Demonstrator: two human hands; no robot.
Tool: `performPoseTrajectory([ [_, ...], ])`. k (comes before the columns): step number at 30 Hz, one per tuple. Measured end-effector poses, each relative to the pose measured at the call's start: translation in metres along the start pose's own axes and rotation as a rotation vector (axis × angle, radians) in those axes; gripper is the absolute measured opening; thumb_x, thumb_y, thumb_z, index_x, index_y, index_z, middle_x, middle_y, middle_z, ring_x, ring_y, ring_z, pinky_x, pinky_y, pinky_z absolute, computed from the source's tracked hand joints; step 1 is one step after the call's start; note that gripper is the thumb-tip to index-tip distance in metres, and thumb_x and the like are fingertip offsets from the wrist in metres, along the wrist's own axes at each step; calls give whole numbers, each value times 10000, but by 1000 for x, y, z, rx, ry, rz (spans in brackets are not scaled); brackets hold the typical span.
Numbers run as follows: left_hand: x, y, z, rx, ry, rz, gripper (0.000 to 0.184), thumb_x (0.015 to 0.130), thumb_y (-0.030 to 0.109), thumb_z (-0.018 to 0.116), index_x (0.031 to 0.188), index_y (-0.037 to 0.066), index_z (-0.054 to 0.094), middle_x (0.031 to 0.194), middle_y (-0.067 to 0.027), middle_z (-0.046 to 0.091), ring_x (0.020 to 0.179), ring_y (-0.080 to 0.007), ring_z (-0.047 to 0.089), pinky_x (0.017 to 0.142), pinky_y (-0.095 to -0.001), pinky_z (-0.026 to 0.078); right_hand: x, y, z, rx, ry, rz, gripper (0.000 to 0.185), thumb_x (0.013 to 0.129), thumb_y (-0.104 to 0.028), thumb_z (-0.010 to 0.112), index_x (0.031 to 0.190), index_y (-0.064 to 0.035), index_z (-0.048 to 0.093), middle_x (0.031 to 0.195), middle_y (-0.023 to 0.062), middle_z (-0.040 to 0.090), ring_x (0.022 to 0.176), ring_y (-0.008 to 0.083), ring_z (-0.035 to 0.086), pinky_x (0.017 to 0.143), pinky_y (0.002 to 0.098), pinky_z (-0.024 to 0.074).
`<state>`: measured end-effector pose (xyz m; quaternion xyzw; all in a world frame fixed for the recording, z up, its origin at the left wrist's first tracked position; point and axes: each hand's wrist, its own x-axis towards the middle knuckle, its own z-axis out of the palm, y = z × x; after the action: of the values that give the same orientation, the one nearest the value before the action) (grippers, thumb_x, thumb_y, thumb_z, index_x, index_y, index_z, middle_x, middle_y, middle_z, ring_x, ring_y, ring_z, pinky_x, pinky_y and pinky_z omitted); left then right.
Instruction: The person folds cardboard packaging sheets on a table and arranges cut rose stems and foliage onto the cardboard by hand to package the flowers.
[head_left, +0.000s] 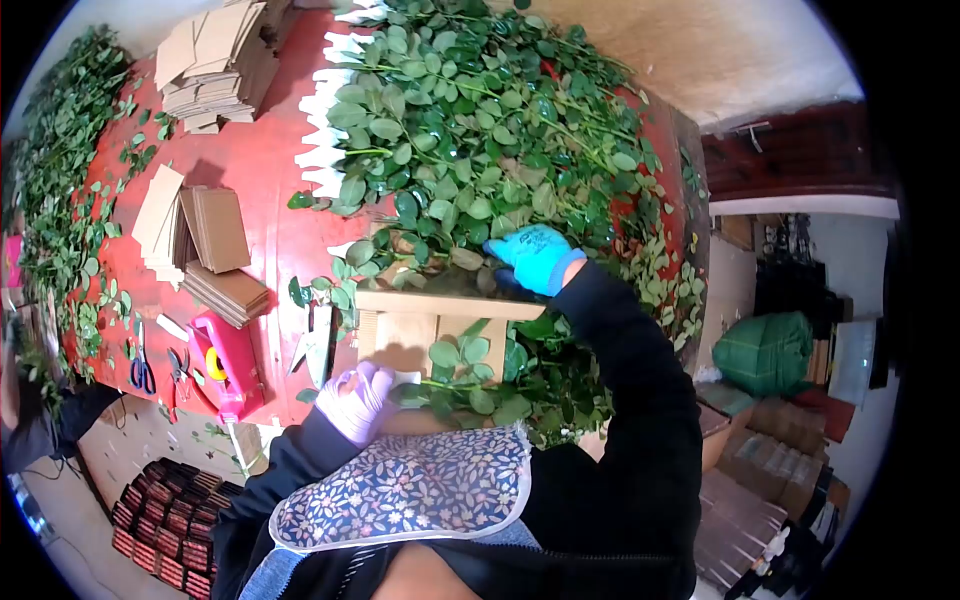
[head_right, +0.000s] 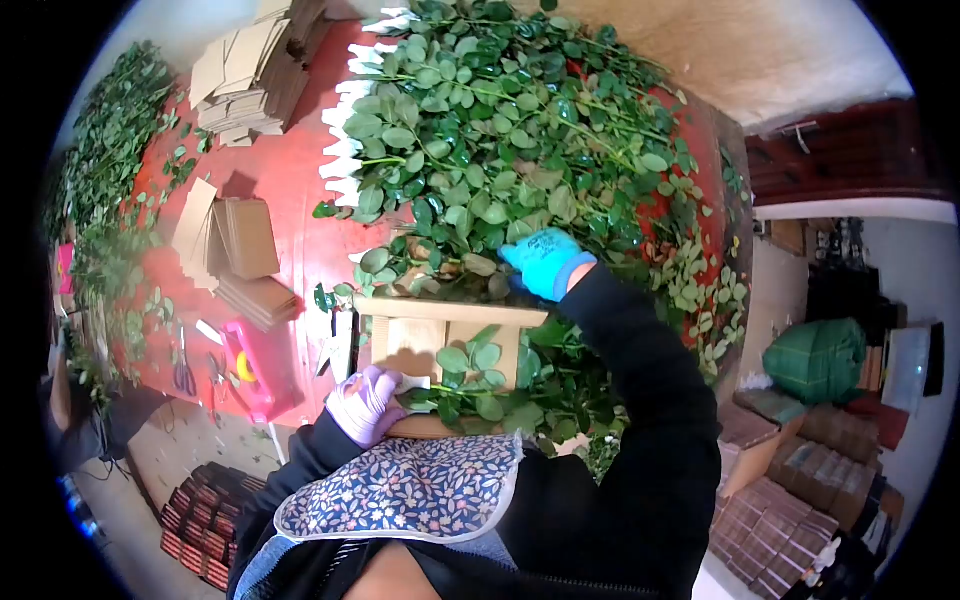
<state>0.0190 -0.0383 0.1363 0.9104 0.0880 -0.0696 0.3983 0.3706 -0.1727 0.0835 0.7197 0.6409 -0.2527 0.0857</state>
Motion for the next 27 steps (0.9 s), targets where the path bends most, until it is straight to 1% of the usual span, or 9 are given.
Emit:
performPoseTrajectory([
  [3,1,0,-1,0,7,25,504,723,134,798,1140,40,530,1054,-153,565,901,-358,620,727,-422,525,5,4,-8,77,-14,-40,283,857,-177,595,1121,-103,666,937,151,707,856,342,690,740,456,538],
  [7,1,1,-2,-7,-20,-3,461,728,137,795,1107,57,546,1041,-142,575,856,-351,626,714,-418,525,41,-3,-80,306,370,14,284,878,-217,644,1142,-113,661,811,127,673,735,324,665,671,445,521],
  [9,1,-3,-1,0,-33,11,445,732,145,790,1102,61,559,1023,-138,591,841,-344,623,732,-426,514,84,9,-65,3,530,78,288,886,-258,641,1124,-96,652,822,135,673,727,332,658,669,464,513],
  [10,1,-5,-2,27,-48,23,449,728,147,789,1104,62,560,1020,-135,592,851,-344,619,743,-431,509,99,9,-54,-142,478,153,249,877,-324,628,916,-78,630,836,156,678,776,346,672,681,476,518],
  [15,1,-3,-5,75,-4,51,480,699,144,784,1127,97,573,981,-88,601,871,-315,591,764,-417,491,120,22,-33,-78,373,228,191,869,-232,589,967,-79,647,857,161,679,810,363,671,717,484,520],
  [21,0,-11,1,57,17,77,453,689,148,778,1105,96,607,1065,-79,652,862,-301,582,780,-404,494,36,-13,-87,215,924,80,258,861,-176,658,1112,-117,667,933,152,668,798,376,641,681,446,503],
  [23,-2,-11,3,52,158,153,244,754,92,625,997,93,598,852,-81,583,784,-287,574,696,-405,494,-5,-44,-103,253,919,52,278,830,-184,696,1095,-103,669,930,133,672,768,360,643,652,436,501],
  [25,-7,-16,9,63,75,131,460,703,137,763,1130,62,611,1082,-101,659,873,-318,606,780,-426,509,-52,-92,-130,-80,823,40,316,801,-164,708,1107,-94,668,918,111,675,736,332,649,626,430,497],
  [27,-5,-11,7,-84,142,88,467,697,136,764,1133,55,618,1077,-116,658,918,-328,625,826,-442,514,-89,-114,-125,30,577,-42,318,791,-104,723,1099,-49,662,961,141,669,777,361,641,667,439,499],
])
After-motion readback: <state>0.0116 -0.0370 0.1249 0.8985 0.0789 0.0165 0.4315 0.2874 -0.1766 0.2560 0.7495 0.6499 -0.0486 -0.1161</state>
